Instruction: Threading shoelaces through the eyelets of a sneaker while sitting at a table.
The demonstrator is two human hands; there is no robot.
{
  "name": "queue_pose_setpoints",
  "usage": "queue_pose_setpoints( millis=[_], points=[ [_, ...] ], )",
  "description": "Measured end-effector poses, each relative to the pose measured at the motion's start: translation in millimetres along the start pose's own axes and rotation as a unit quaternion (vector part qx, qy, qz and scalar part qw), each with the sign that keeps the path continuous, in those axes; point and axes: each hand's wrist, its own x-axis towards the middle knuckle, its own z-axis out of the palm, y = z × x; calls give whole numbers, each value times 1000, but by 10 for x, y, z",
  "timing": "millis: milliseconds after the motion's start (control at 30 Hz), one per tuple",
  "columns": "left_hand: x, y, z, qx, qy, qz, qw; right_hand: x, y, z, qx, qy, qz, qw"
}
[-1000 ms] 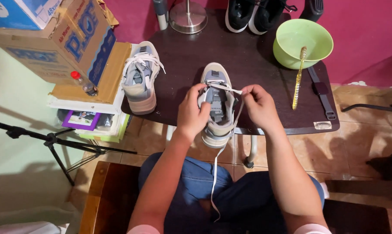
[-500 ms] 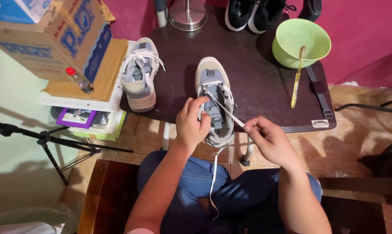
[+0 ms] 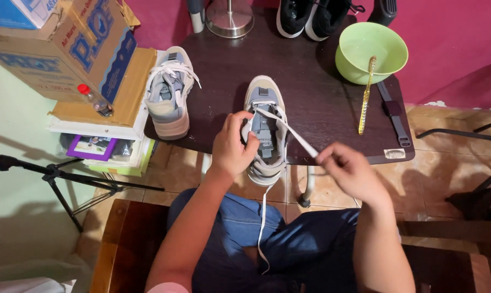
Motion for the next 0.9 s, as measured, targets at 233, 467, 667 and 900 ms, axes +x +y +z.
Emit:
queue_pose_setpoints(
  millis=[233, 467, 667, 900],
  points=[
    [162, -19, 46, 115, 21, 74, 990, -264, 289, 363, 95, -94, 45, 990],
    [507, 313, -137, 117, -187, 142, 965, -484, 215, 266, 158, -137, -27, 978],
    [656, 277, -11, 153, -145, 225, 951, -735, 120, 14, 219, -67, -73, 971],
    [646, 120, 15, 127, -107, 265, 950, -1453, 724, -413, 212, 51, -4, 976]
  ],
)
